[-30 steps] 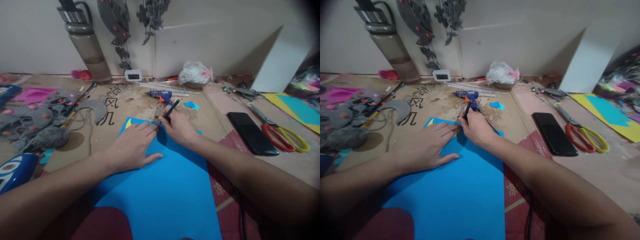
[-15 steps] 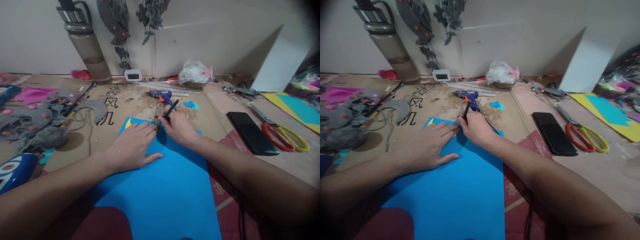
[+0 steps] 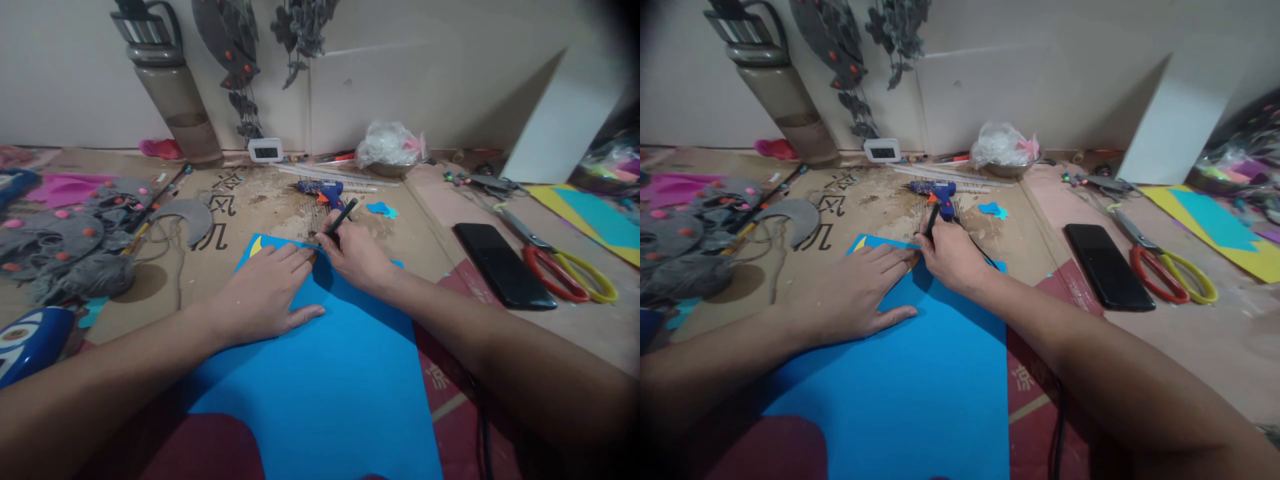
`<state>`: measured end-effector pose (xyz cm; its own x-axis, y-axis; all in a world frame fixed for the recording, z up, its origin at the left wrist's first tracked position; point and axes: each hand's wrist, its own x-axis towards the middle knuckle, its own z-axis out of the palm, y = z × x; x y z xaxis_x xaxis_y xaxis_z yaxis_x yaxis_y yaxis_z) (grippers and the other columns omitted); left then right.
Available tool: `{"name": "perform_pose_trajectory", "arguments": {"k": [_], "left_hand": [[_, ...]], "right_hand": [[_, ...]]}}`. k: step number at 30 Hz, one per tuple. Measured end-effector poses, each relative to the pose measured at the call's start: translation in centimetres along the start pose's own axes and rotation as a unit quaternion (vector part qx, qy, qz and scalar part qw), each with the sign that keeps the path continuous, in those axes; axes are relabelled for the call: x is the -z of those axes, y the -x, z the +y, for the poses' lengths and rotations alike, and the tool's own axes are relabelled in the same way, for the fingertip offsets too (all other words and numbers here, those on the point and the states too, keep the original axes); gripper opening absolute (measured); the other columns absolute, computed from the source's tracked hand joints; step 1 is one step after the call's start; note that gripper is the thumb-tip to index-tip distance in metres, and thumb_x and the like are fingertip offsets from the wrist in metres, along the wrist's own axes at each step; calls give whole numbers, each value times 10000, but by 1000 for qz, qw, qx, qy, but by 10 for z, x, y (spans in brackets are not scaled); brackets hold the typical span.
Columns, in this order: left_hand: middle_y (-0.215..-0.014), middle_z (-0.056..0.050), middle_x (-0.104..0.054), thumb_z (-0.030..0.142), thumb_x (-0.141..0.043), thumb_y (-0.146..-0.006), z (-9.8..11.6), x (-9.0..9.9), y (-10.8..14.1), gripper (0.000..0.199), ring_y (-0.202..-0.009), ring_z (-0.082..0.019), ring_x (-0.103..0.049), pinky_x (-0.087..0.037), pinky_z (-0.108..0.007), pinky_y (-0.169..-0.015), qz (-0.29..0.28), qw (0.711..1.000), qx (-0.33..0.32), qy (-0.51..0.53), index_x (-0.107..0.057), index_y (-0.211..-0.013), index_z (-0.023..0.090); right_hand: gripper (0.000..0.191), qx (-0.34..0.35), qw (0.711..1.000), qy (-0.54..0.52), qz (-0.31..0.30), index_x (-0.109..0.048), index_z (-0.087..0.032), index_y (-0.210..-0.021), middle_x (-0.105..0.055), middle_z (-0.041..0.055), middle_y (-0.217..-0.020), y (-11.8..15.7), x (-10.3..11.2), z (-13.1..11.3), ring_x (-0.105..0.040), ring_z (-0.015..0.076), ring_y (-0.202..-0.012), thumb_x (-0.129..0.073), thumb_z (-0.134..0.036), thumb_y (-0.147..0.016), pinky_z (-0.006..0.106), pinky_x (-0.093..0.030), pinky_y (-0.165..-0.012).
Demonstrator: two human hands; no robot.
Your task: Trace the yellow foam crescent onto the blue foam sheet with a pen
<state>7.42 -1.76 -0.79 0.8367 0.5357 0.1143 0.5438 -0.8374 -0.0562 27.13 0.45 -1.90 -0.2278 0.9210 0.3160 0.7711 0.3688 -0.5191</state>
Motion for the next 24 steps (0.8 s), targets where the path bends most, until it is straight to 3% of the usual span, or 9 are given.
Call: {"name": "perform_pose_trajectory", "arguments": {"k": [18, 24], "left_hand": [[-1360, -222, -583, 628, -525, -923, -1, -3, 1, 731, -1243, -363, -548, -464, -489, -1046, 26, 999, 2, 25, -557, -1330, 22], [-1280, -216, -623, 607, -539, -924, -1, -1, -1, 685, -1188, -358, -574, -497, -492, -985, 19, 999, -3, 28, -589, -1280, 25]], "right_hand": [[53, 22, 1000, -9, 12, -546, -201, -894, -641, 40, -806, 1, -1, 2, -581, 189, -721, -500, -207, -920, 305, -419, -687], [43, 21, 999, -22, 12, -531, -203, -875, -635, 34, -795, 2, -1, 3, -580, 183, -720, -512, -209, -914, 297, -419, -691]]}}
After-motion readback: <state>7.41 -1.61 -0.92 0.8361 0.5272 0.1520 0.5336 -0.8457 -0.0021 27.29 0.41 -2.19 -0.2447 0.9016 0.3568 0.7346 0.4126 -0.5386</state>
